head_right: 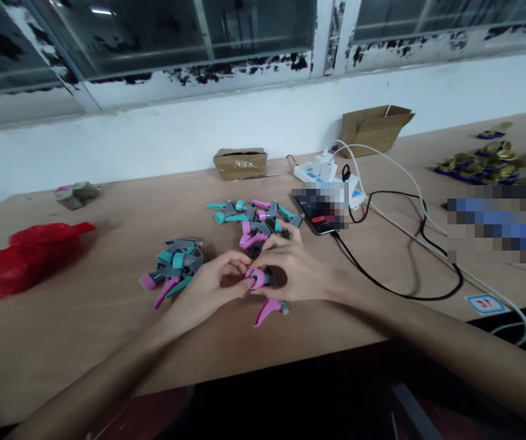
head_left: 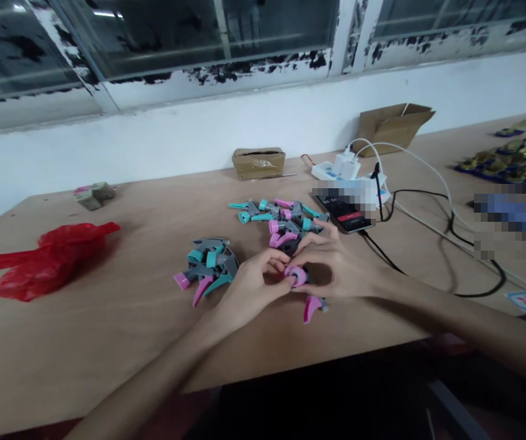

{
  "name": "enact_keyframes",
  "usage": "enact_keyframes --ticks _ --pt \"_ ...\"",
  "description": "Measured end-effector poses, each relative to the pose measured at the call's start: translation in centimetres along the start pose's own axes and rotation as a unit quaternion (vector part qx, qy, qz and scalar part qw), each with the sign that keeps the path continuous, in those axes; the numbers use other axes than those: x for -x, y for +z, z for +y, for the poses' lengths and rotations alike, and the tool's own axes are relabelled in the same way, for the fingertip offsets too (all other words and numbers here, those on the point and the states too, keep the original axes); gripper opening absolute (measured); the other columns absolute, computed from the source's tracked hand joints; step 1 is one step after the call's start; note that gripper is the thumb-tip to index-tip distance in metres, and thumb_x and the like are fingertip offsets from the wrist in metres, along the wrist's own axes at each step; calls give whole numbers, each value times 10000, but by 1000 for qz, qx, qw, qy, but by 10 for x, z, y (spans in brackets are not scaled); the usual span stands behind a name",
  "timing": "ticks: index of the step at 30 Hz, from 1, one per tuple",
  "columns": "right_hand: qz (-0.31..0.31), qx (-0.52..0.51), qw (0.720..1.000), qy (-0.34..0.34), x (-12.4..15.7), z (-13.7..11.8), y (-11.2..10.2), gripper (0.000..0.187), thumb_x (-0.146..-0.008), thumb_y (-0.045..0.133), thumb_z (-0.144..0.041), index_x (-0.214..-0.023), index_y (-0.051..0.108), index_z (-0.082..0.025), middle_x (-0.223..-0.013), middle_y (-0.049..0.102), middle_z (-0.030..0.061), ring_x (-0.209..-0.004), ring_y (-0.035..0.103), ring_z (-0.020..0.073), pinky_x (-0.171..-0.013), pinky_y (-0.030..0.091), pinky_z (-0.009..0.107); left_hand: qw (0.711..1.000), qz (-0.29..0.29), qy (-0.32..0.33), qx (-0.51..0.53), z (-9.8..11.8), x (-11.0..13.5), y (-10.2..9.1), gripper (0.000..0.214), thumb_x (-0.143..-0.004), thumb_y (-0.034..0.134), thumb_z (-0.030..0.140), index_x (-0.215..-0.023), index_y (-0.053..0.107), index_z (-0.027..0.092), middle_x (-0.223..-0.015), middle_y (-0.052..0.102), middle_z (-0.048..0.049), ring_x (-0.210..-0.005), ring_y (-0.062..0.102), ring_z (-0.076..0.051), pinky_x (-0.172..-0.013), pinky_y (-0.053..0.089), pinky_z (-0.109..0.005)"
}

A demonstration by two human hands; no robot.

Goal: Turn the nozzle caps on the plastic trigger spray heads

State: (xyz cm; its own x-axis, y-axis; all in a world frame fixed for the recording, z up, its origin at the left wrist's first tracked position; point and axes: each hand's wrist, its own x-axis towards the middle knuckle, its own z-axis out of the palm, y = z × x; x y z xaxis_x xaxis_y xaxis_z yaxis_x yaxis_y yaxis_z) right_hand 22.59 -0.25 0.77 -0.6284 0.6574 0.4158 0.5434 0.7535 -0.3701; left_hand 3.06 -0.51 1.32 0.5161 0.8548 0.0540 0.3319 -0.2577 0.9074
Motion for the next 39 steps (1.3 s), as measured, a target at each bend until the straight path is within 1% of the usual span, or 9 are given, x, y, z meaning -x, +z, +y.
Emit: enact_keyframes --ticks 6,9,14,18,23,29,33,37,39 --pt "-29 -37 998 -42 -10 -1 11 230 -716 662 -380 -868 641 -210 -822 650 -5 -920 543 159 -1038 93 448 987 -121 -64 83 -10 5 -16 225 -758 610 192 -954 500 181 -836 560 6 -727 563 -114 -675 464 -255" --pt "-32 -55 996 -64 -12 1 19 249 -724 644 -447 -850 647 -233 -791 649 -17 -913 541 154 -1046 86 441 983 -145 -73 84 -14 7 -20 221 -764 601 179 -951 484 187 -796 553 22 -695 563 -107 -676 458 -259" --pt "-24 -68 996 -49 -10 4 26 259 -726 646 -447 -866 653 -230 -782 653 -21 -887 550 141 -1053 103 440 988 -97 -75 92 -20 9 -11 168 -798 570 223 -938 485 186 -841 560 -3 -719 558 -115 -667 464 -261" --pt "-25 -65 996 -50 -11 4 25 277 -720 649 -457 -886 655 -236 -748 650 -32 -869 553 137 -1056 110 431 993 -70 -74 55 -20 9 -6 191 -758 600 197 -920 500 183 -856 569 -13 -721 557 -124 -640 466 -255" --pt "-50 -50 996 -54 -14 6 20 207 -742 627 -439 -819 659 -249 -698 640 -39 -890 539 148 -1046 110 436 993 -84 -64 51 -19 7 -8 230 -732 593 157 -947 518 185 -875 585 -18 -749 577 -142 -634 473 -260" --pt "-23 -44 997 -58 -9 5 23 198 -749 621 -386 -872 652 -233 -698 639 -34 -874 541 151 -1050 103 444 995 -75 -58 -9 -16 7 -6 238 -729 597 169 -950 511 180 -899 593 -25 -728 561 -132 -599 455 -238" --pt "29 -19 999 -38 -2 0 30 167 -757 590 -348 -864 645 -232 -701 633 -28 -830 554 154 -1053 116 453 997 -30 -33 -62 -13 11 0 232 -745 567 153 -970 520 187 -892 585 -23 -720 558 -130 -592 453 -233" --pt "80 9 997 20 3 -4 35 168 -731 594 -339 -860 634 -240 -731 634 -19 -792 568 162 -1040 156 469 995 61 -22 -81 -14 15 5 264 -728 563 112 -974 533 205 -927 582 -27 -764 580 -135 -602 476 -227" --pt "94 11 995 44 4 -4 36 155 -708 608 -331 -836 626 -244 -705 629 -27 -775 575 164 -1041 160 471 989 95 -16 -113 -15 15 5 199 -721 571 119 -901 557 203 -899 577 -22 -727 571 -129 -576 471 -226"
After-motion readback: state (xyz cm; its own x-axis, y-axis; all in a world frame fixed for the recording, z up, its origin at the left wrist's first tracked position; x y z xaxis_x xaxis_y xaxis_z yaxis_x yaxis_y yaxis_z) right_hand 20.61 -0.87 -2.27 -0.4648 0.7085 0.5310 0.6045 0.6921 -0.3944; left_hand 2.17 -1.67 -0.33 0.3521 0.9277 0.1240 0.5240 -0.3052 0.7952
